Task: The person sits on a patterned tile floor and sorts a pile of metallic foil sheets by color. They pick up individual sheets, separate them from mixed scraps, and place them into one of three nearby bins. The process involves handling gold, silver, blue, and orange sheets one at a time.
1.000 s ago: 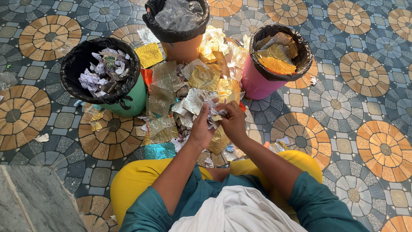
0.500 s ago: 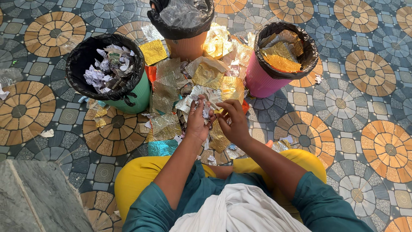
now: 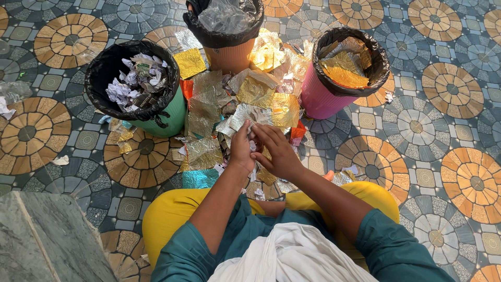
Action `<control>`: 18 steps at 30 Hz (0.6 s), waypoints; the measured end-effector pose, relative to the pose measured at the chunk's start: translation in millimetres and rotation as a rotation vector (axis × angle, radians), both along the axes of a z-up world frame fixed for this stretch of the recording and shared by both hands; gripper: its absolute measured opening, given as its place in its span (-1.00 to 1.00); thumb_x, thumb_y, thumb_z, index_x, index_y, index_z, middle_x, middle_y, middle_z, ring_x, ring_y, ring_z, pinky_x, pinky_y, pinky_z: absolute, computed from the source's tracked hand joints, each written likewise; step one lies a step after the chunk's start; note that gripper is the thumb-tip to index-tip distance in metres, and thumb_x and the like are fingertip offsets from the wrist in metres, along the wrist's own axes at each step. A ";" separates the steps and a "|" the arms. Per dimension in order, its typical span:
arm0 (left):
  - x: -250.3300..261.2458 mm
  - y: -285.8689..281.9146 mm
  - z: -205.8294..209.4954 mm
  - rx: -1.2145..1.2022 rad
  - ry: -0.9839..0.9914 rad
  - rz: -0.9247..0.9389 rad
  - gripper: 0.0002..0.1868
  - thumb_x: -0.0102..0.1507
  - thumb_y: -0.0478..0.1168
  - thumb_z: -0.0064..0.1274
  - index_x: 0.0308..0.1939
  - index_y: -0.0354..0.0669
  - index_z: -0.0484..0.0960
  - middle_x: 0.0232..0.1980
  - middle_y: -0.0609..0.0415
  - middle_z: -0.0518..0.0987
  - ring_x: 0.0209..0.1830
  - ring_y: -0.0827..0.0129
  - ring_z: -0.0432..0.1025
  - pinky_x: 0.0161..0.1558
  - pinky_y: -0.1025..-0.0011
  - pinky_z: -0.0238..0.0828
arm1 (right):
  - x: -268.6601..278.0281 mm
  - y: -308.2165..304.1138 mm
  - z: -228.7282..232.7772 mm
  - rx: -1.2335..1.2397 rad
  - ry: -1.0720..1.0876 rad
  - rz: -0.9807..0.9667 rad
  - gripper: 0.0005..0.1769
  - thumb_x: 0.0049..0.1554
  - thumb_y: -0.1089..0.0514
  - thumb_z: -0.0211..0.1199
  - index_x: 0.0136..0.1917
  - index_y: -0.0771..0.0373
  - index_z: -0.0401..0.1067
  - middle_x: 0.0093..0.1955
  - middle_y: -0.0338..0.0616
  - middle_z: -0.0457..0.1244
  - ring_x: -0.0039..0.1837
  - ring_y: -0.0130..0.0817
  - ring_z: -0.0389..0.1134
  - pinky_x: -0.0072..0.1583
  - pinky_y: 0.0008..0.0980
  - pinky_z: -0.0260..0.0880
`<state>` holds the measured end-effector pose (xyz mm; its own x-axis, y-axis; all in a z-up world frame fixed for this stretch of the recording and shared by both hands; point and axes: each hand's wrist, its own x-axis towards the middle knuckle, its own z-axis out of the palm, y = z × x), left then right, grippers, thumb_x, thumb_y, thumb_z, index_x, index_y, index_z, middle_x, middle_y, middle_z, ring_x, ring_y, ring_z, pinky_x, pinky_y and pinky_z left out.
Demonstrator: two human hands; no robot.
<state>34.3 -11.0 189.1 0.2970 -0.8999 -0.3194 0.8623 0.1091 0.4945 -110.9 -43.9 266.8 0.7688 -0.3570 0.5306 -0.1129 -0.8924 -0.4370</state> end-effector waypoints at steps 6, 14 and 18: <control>2.2 10.5 34.4 -0.113 0.037 -0.098 -0.52 0.30 -0.38 -0.16 0.31 -0.04 0.46 -0.18 0.09 0.54 -0.55 0.51 0.36 -0.67 0.60 0.15 | -5.3 -6.5 6.9 -0.029 -0.028 -0.043 -0.16 0.04 0.05 0.42 0.52 0.23 0.21 0.57 -0.02 0.12 0.55 0.05 0.12 0.51 -0.04 0.20; 0.4 4.4 28.6 -0.101 0.140 0.029 -0.64 0.42 -0.33 -0.09 0.32 -0.18 0.46 -0.09 0.07 0.56 -0.36 0.52 0.45 -0.44 0.60 0.41 | 0.7 4.1 13.2 -0.187 -0.061 -0.022 -0.37 0.11 0.15 0.43 0.41 0.18 0.34 0.50 -0.05 0.16 0.47 0.01 0.21 0.43 -0.07 0.28; 0.7 2.5 21.1 0.088 0.030 0.084 -0.70 0.40 0.00 -0.02 0.06 -0.10 0.53 -0.40 0.23 0.41 -0.56 0.61 0.26 -0.60 0.66 0.22 | -1.0 15.4 13.9 -0.270 -0.088 0.002 -0.45 0.11 0.21 0.43 0.36 0.16 0.39 0.39 -0.02 0.20 0.40 0.01 0.23 0.39 -0.07 0.31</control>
<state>35.0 -8.5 210.1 0.3589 -0.8403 -0.4063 0.8666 0.1383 0.4795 -111.8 -28.5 280.6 0.7161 -0.1928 0.6708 -0.0837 -0.9779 -0.1918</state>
